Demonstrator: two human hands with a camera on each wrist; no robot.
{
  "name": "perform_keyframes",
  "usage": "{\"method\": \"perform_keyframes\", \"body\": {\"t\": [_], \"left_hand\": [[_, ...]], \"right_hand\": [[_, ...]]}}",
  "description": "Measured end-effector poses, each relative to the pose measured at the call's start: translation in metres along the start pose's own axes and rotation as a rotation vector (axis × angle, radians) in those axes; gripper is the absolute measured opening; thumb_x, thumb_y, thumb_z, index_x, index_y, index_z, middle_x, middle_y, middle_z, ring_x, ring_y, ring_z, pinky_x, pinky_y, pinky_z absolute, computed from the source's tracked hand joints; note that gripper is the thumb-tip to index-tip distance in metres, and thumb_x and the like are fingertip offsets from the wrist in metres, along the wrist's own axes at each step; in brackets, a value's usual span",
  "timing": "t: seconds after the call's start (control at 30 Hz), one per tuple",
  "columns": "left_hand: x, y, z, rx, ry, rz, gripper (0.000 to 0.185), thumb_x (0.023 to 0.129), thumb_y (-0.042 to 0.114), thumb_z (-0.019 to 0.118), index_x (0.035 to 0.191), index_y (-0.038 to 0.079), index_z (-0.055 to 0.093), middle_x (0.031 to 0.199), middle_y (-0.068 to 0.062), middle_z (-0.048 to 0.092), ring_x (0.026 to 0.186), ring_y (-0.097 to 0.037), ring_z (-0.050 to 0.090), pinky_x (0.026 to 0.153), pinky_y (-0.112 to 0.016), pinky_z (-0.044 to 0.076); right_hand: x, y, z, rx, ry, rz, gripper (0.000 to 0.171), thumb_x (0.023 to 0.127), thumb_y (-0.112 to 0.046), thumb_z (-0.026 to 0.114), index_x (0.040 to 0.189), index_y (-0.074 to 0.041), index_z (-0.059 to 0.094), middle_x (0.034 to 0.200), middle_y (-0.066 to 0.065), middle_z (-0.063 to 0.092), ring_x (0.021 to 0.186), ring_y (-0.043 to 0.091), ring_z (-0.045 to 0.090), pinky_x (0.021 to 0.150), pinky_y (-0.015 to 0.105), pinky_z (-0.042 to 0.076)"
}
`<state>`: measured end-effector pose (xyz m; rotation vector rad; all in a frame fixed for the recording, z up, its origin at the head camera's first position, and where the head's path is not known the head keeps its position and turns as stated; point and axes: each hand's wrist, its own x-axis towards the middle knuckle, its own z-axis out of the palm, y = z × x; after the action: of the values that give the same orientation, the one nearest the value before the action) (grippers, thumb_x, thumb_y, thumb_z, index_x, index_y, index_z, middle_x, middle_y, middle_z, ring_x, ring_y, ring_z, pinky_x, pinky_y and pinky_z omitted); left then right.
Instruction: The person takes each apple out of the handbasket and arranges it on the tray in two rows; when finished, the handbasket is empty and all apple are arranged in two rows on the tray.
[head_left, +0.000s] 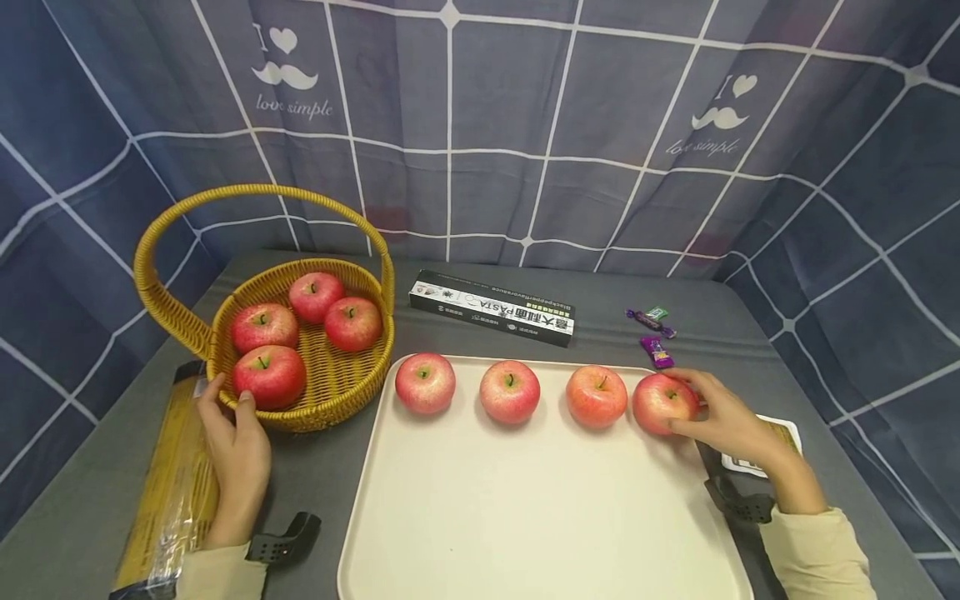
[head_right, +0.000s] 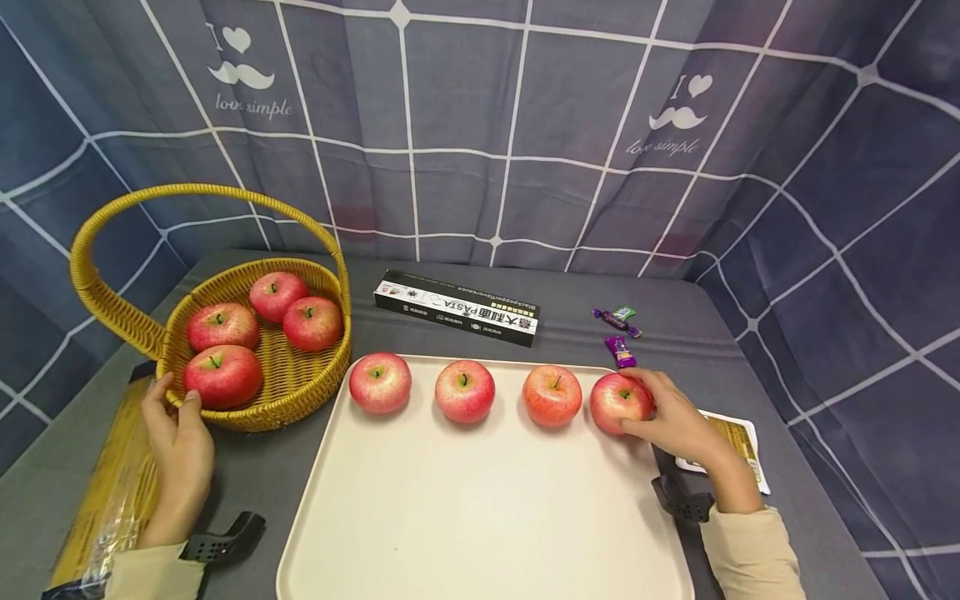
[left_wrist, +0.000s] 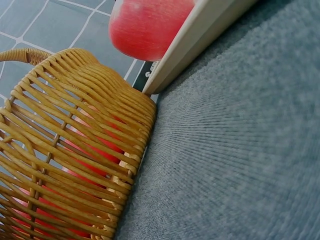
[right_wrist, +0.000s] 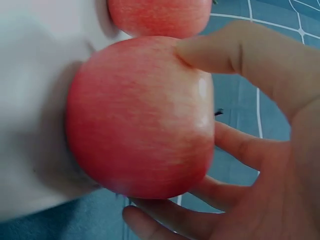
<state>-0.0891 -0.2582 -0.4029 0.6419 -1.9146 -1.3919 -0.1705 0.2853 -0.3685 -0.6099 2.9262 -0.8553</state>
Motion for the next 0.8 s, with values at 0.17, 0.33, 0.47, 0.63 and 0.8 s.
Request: {"method": "perform_keyframes", "body": {"t": [0.17, 0.33, 0.47, 0.63, 0.8], "left_hand": [[0.0, 0.0, 0.0, 0.004, 0.001, -0.002, 0.043, 0.095, 0.015, 0.035, 0.136, 0.004, 0.03, 0.14, -0.015, 0.033, 0.13, -0.019, 0.029, 0.104, -0.02, 0.021], [0.0, -0.001, 0.0, 0.006, -0.002, -0.007, 0.043, 0.095, 0.015, 0.035, 0.136, 0.004, 0.029, 0.141, -0.015, 0.033, 0.13, -0.019, 0.029, 0.105, -0.021, 0.021], [0.0, -0.002, -0.001, 0.002, 0.002, -0.012, 0.043, 0.095, 0.016, 0.035, 0.136, 0.005, 0.029, 0.141, -0.015, 0.033, 0.129, -0.019, 0.029, 0.105, -0.02, 0.021], [0.001, -0.003, -0.001, 0.005, -0.005, -0.021, 0.044, 0.095, 0.016, 0.034, 0.137, 0.005, 0.029, 0.142, -0.014, 0.032, 0.132, -0.021, 0.028, 0.109, -0.026, 0.019], [0.001, -0.002, 0.001, -0.006, -0.002, -0.01, 0.044, 0.095, 0.015, 0.035, 0.137, 0.004, 0.029, 0.141, -0.015, 0.032, 0.133, -0.021, 0.027, 0.111, -0.032, 0.018]], "right_hand": [[0.0, 0.0, -0.006, 0.017, -0.044, 0.014, 0.065, 0.074, -0.018, 0.072, 0.13, -0.005, 0.041, 0.119, 0.02, 0.045, 0.1, 0.029, 0.047, 0.071, 0.02, 0.044], [0.001, -0.005, -0.008, -0.032, -0.075, 0.012, 0.07, 0.075, -0.023, 0.071, 0.133, -0.004, 0.037, 0.12, 0.021, 0.045, 0.102, 0.03, 0.044, 0.078, 0.034, 0.044], [0.011, -0.024, -0.006, -0.048, -0.052, 0.004, 0.074, 0.077, -0.031, 0.07, 0.137, -0.007, 0.034, 0.127, 0.021, 0.039, 0.112, 0.037, 0.042, 0.086, 0.056, 0.037], [0.042, -0.084, 0.01, 0.033, 0.02, -0.088, 0.07, 0.077, -0.035, 0.07, 0.136, -0.015, 0.037, 0.135, 0.011, 0.037, 0.113, 0.03, 0.049, 0.093, 0.054, 0.036], [0.087, -0.166, 0.056, 0.137, -0.041, -0.313, 0.059, 0.08, -0.035, 0.067, 0.132, -0.022, 0.043, 0.133, -0.003, 0.042, 0.108, 0.014, 0.054, 0.094, 0.039, 0.042]]}}
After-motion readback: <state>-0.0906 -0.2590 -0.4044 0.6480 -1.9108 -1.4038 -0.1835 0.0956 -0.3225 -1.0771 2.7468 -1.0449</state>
